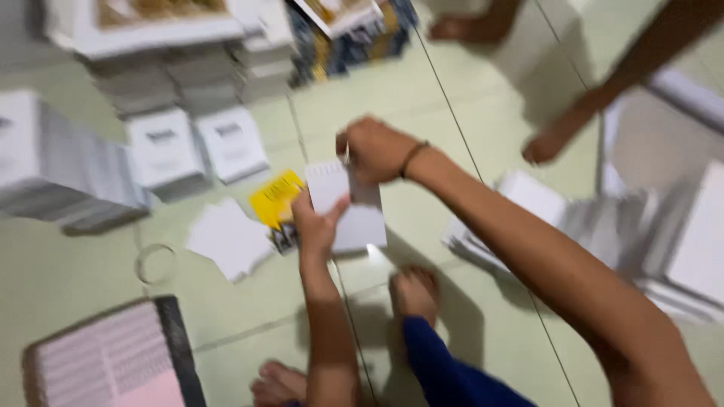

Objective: The person sits on the floor and assembles small spiral notebooks by hand. They pick up loose spiral bindings and insert them into the holes of stacked paper sheets, then place the finished notebooks onto a nearby pile.

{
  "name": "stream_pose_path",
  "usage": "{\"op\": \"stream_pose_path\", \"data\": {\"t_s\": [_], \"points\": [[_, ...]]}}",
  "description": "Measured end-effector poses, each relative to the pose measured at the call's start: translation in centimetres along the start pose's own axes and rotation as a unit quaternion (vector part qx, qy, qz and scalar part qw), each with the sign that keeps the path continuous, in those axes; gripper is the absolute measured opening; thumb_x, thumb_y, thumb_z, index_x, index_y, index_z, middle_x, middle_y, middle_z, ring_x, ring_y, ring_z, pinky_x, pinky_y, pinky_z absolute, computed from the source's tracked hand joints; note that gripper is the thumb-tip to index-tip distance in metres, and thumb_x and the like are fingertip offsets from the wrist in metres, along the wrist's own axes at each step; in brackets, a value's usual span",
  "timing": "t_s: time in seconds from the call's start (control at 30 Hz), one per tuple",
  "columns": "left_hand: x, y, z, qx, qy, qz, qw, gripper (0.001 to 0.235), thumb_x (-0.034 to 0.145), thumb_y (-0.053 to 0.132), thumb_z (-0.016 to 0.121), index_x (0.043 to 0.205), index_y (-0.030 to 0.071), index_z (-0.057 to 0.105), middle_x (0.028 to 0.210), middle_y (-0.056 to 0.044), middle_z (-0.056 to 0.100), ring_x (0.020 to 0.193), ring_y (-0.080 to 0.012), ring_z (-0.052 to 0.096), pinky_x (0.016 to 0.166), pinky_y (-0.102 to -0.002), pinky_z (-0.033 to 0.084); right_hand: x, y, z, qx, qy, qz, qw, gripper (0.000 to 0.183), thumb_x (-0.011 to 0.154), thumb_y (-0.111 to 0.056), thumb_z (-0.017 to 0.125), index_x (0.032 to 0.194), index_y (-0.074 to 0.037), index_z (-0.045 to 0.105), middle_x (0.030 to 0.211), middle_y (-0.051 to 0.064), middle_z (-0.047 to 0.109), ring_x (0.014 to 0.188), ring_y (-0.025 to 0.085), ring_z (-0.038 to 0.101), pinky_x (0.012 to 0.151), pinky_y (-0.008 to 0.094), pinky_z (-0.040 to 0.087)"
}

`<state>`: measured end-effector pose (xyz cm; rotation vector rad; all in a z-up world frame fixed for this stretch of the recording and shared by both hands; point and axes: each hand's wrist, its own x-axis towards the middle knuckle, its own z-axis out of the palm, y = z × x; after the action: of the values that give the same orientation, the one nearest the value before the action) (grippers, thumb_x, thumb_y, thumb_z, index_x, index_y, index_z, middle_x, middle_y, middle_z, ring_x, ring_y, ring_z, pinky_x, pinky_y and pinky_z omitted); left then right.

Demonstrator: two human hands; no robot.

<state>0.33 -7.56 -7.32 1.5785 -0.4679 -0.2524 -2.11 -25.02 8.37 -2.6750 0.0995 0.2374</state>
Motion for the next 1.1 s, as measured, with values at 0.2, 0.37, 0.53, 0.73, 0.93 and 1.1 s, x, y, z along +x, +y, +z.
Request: {"op": "stream_pose_path", "data": {"t_s": [0.2, 0.37, 0.53, 0.73, 0.93, 1.1], "points": [[-2.3, 2.0, 8.1, -0.119, -0.175, -0.031, 0.977, 0.058, 0.076, 0.005, 0.084, 0.129, -0.001, 0.062, 0.129, -0.021, 0.066, 0.125, -0.0281, 0.057, 0.108, -0.045, 0.047, -9.4, 4.8, -1.9, -0.044, -0.003, 0.148, 0.988, 0.033, 0.084, -0.014, 0.069, 0.115, -0.006, 0.073, 0.109, 0.023, 0.075, 0.108, 0.048, 0.069, 0.091, 0.059, 0.056], [-4.9, 6.8, 17.1, -0.135, -0.246, -0.106, 0.954, 0.056, 0.073, 0.0, 0.075, 0.122, 0.011, 0.049, 0.107, -0.012, 0.069, 0.09, -0.0195, 0.068, 0.071, -0.031, 0.057, -15.4, 10.2, -3.5, -0.17, -0.159, 0.26, 0.937, 0.035, 0.081, -0.013, 0.063, 0.114, -0.001, 0.067, 0.112, 0.024, 0.07, 0.108, 0.041, 0.067, 0.082, 0.049, 0.056], [-5.9, 8.7, 24.2, -0.079, -0.31, -0.153, 0.935, 0.058, 0.075, 0.001, 0.074, 0.13, 0.005, 0.057, 0.119, -0.015, 0.073, 0.103, -0.0268, 0.072, 0.08, -0.038, 0.063, -19.1, 12.3, -5.7, -0.197, -0.208, 0.358, 0.889, 0.032, 0.088, -0.02, 0.065, 0.106, 0.006, 0.072, 0.102, 0.023, 0.075, 0.092, 0.037, 0.073, 0.067, 0.048, 0.057], [-7.5, 5.4, 28.5, 0.052, -0.317, -0.1, 0.942, 0.065, 0.076, 0.009, 0.075, 0.139, 0.01, 0.059, 0.122, -0.017, 0.069, 0.114, -0.0333, 0.068, 0.09, -0.043, 0.058, -19.0, 11.5, -7.0, -0.224, -0.182, 0.348, 0.892, 0.027, 0.084, -0.022, 0.062, 0.092, 0.001, 0.074, 0.091, 0.019, 0.075, 0.081, 0.038, 0.072, 0.061, 0.047, 0.053], [-9.3, 1.7, 31.4, 0.262, -0.341, -0.027, 0.903, 0.089, 0.08, 0.038, 0.08, 0.154, 0.018, 0.034, 0.152, -0.021, 0.029, 0.138, -0.0453, 0.035, 0.104, -0.061, 0.043, -16.6, 8.7, -6.3, -0.185, -0.198, 0.365, 0.891, 0.034, 0.081, -0.024, 0.078, 0.102, 0.001, 0.071, 0.099, 0.017, 0.068, 0.079, 0.036, 0.071, 0.058, 0.045, 0.052], [-8.0, 0.9, 29.6, 0.38, -0.376, 0.027, 0.845, 0.101, 0.087, 0.073, 0.046, 0.158, 0.005, 0.023, 0.157, -0.026, 0.037, 0.133, -0.0424, 0.042, 0.101, -0.056, 0.045, -14.0, 6.7, -6.2, -0.202, -0.227, 0.324, 0.896, 0.051, 0.081, -0.027, 0.083, 0.12, 0.003, 0.072, 0.119, 0.025, 0.073, 0.103, 0.042, 0.074, 0.077, 0.05, 0.061]]}}
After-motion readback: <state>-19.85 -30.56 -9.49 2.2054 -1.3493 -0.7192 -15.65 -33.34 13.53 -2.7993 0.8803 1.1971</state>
